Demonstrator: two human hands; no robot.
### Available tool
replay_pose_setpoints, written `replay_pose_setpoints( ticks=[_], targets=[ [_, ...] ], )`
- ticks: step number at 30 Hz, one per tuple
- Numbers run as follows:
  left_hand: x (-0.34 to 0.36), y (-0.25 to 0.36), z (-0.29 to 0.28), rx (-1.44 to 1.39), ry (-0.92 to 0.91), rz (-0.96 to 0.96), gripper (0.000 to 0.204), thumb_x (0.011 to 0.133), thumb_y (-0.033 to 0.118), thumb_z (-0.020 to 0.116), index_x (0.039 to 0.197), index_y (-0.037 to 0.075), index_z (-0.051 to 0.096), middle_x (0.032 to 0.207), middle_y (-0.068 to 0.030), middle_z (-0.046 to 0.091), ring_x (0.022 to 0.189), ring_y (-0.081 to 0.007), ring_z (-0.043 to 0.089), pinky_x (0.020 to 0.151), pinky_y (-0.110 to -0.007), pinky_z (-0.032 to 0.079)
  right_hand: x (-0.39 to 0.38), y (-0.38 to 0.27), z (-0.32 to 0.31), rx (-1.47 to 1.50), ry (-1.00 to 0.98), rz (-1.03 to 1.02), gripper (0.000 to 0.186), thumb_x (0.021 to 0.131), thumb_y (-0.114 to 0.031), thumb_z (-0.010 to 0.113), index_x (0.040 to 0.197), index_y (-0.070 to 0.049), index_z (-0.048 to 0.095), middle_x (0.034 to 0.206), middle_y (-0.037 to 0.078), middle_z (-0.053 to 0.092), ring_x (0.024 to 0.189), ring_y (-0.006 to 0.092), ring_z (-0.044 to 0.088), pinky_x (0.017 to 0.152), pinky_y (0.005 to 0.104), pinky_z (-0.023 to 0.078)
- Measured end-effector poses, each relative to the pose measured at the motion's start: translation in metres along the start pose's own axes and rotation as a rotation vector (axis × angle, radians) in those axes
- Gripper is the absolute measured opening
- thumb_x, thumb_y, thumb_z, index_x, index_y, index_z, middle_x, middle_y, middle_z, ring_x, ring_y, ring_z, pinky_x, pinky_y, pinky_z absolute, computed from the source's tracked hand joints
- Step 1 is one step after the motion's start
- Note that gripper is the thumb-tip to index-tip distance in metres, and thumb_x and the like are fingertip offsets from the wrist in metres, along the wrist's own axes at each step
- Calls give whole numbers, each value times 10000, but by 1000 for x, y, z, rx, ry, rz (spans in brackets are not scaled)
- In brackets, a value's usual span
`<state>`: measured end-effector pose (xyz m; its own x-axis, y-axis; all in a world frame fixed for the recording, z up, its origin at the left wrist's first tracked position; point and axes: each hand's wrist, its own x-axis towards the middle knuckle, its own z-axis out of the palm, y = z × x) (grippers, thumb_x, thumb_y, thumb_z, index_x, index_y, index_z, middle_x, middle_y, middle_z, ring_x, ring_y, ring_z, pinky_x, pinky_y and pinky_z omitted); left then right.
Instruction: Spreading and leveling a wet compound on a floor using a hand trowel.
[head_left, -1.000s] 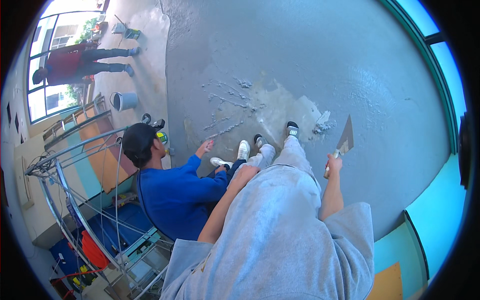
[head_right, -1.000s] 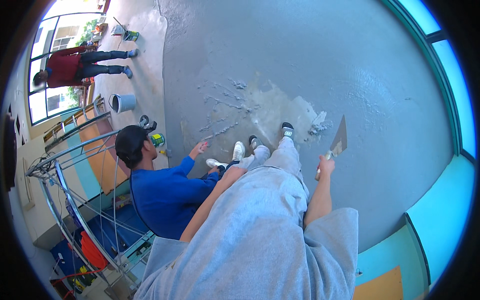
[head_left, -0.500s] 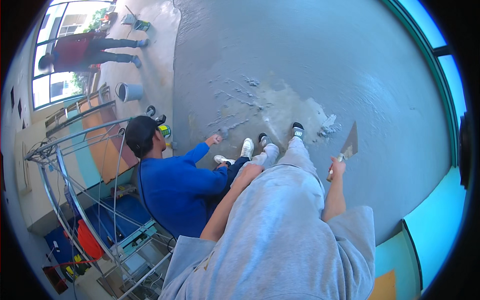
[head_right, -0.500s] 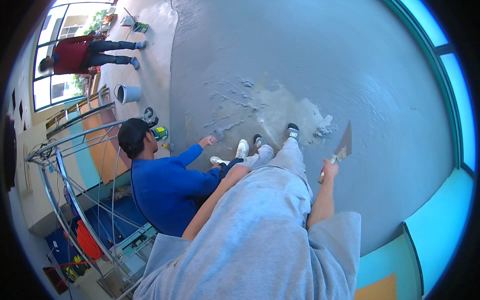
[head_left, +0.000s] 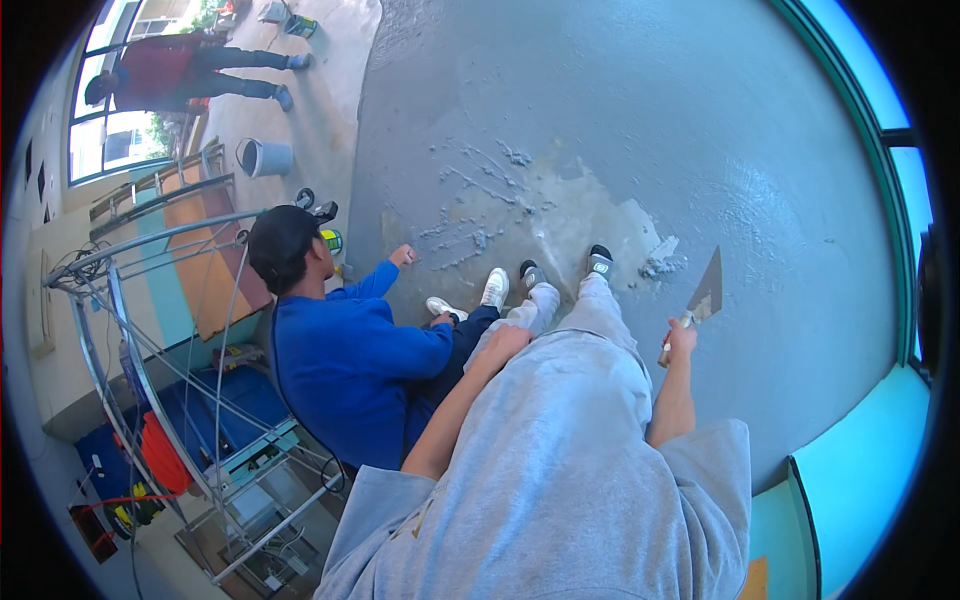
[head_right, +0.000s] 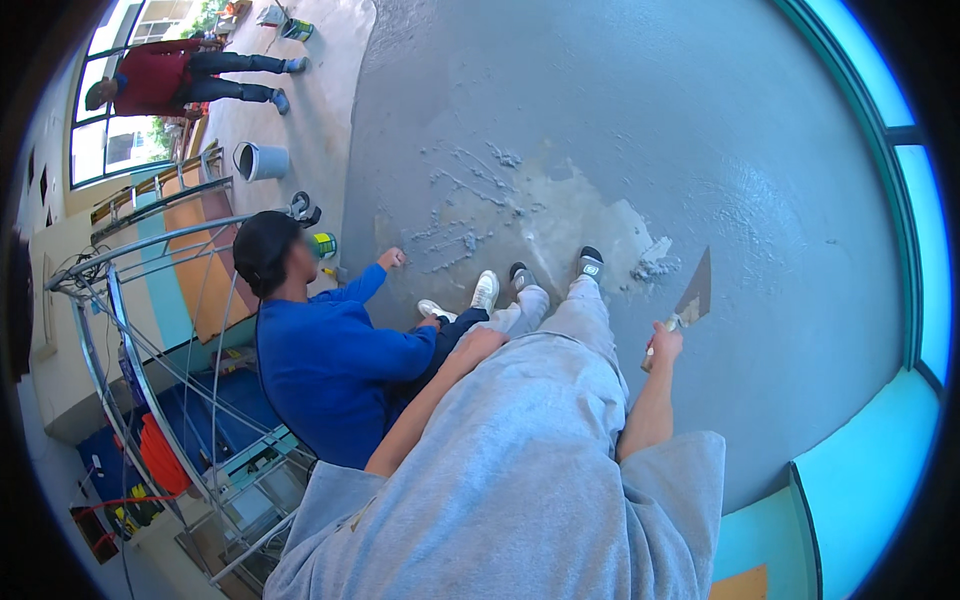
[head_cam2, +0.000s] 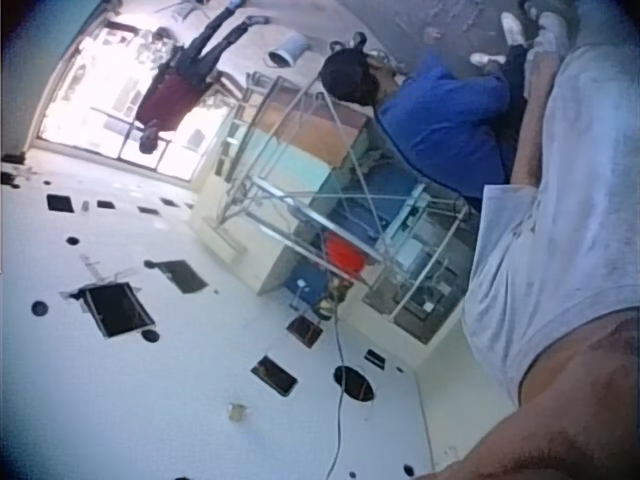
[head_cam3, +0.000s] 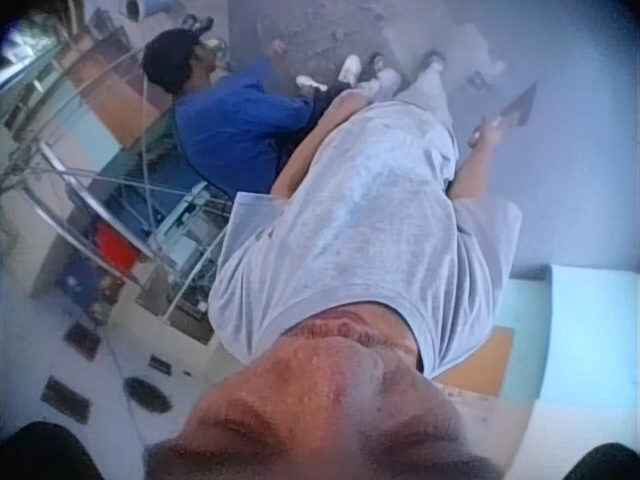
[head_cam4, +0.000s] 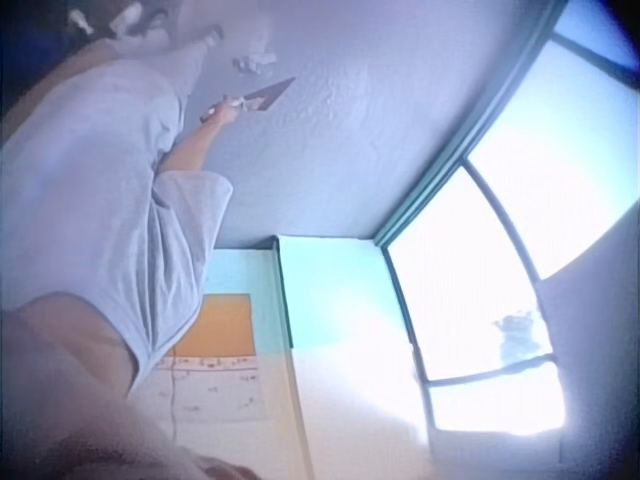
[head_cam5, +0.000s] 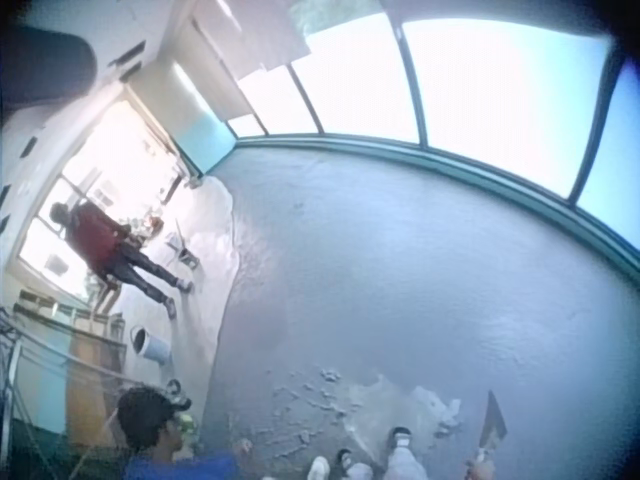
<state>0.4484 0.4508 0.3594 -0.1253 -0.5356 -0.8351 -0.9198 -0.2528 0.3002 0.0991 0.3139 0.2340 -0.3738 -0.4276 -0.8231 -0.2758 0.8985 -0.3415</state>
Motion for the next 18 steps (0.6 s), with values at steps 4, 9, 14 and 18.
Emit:
replay_pose_setpoints(
  ticks=[4, 9, 14, 18],
  targets=[
    [2, 0, 3, -24, 1, -2, 229, 794, 233, 477, 904, 138, 654, 879, -150, 643, 849, -315, 615, 722, -439, 462, -5, -2, -2, -7, 41, -8, 224, 735, -163, 650, 682, 13, 522, 534, 77, 521, 410, 172, 517, 367, 326, 422],
    [17, -15, 24, -45, 26, -19, 232, 796, 232, 473, 902, 138, 657, 883, -149, 644, 848, -316, 616, 723, -439, 460, -11, -12, 3, -17, 29, -29, 245, 734, -180, 649, 684, 30, 533, 538, 87, 532, 408, 181, 525, 371, 335, 428],
    [19, -14, 18, -10, 3, -8, 225, 796, 224, 470, 876, 129, 658, 871, -150, 645, 838, -314, 617, 718, -439, 461, -9, -7, 0, -6, 34, -8, 234, 733, -169, 644, 750, 42, 544, 550, 96, 538, 418, 190, 535, 372, 334, 431],
    [18, -14, 14, -36, 34, 19, 224, 792, 223, 470, 865, 120, 656, 862, -152, 644, 828, -312, 618, 708, -432, 463, -3, -2, 0, -10, 39, 30, 236, 734, -159, 639, 823, 42, 555, 570, 104, 545, 426, 192, 542, 373, 333, 434]
  ],
)
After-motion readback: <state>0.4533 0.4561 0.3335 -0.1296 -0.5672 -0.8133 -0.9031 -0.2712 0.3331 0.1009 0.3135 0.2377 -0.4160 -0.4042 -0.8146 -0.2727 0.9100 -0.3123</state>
